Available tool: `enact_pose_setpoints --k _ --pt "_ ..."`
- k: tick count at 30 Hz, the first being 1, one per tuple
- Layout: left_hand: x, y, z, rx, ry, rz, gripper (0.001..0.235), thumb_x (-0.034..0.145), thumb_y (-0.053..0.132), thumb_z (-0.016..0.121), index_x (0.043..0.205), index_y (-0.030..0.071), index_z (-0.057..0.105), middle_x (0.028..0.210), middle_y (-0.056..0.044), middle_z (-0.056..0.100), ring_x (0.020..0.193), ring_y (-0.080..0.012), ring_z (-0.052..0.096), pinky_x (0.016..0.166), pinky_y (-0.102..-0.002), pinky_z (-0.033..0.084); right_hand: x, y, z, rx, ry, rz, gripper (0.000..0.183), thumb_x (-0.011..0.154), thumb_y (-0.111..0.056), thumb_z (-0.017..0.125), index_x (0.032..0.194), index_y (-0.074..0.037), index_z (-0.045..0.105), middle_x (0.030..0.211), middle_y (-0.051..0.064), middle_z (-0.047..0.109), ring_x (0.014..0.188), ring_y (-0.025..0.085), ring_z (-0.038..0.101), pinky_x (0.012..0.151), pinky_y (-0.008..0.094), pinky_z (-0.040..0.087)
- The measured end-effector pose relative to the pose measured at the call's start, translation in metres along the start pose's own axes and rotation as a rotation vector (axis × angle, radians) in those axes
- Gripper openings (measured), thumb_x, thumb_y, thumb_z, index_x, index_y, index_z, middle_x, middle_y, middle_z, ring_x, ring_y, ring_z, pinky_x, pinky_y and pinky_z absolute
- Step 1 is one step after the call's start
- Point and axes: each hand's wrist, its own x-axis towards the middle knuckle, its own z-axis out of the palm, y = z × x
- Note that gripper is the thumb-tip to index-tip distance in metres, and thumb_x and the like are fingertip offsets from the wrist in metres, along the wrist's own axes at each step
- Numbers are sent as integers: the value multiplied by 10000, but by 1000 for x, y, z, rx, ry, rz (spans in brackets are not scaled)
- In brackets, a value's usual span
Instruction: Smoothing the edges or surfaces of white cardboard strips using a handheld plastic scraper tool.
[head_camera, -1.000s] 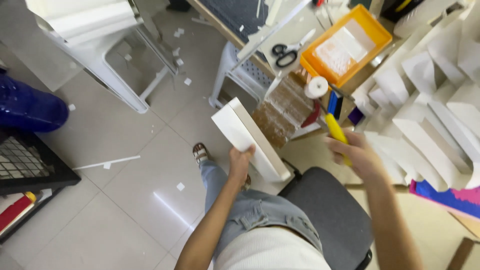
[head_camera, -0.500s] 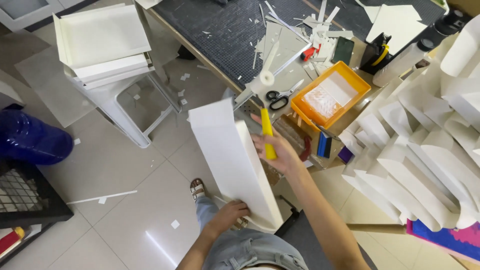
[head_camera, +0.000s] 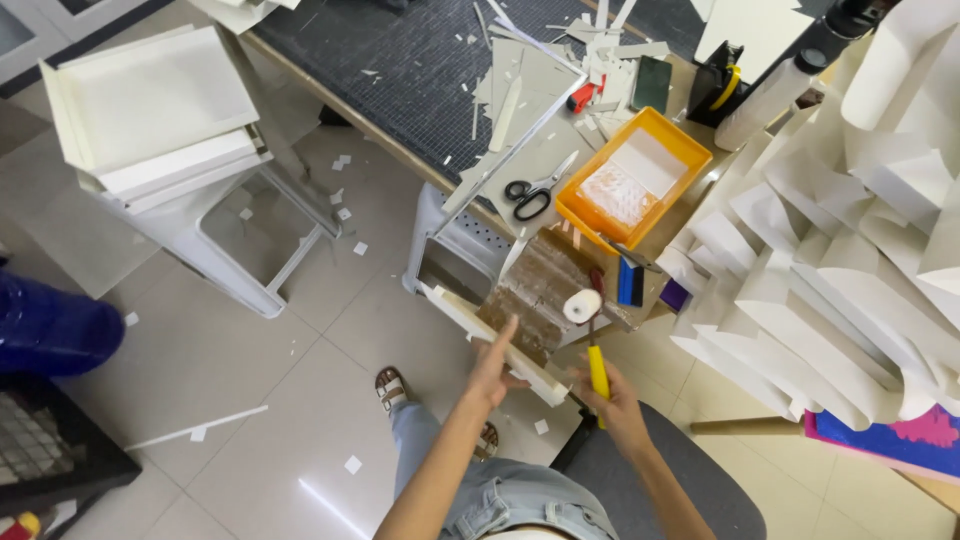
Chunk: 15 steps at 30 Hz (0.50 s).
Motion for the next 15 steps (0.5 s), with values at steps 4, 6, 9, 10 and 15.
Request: enact_pose_setpoints --k 4,6,9,10,15 --pt "83 -51 -10 18 155 -27 908 854 322 714 1533 25 190 1615 -147 282 1441 -344 384 881 -497 611 49 -66 -9 31 162 -71 443 890 -166 673 1290 -36 534 929 111 653 699 228 721 664 327 642" --pt "84 -58 -6 11 190 -18 878 952 32 303 1543 297 -290 1631 -115 276 1275 -332 539 945 -420 515 84 -115 -7 -123 353 -60 219 1038 -272 478 1096 -61 483 662 43 465 410 139 447 395 288 375" --pt "60 -37 -5 -30 181 2 832 913 -7 405 1559 388 60 1204 -139 561 1098 -311 577 879 -425 518 155 -179 -4 -375 435 243 545 1006 -177 323 1548 -172 265 1264 228 598 704 251 590 571 380 453" --pt "67 -43 -7 -20 176 0 832 913 -7 405 1559 388 60 1204 -139 561 1098 -311 577 879 -425 518 181 -174 -7 -369 444 246 545 1006 -177 323 1548 -172 265 1264 228 598 704 251 590 571 380 453" --pt "82 -38 -16 -89 136 -164 680 847 14 431 1458 290 314 1290 -131 603 1140 -352 615 838 -549 585 279 -155 -1 -675 337 379 499 823 -15 362 1281 37 552 1241 258 625 1042 410 647 789 468 521"
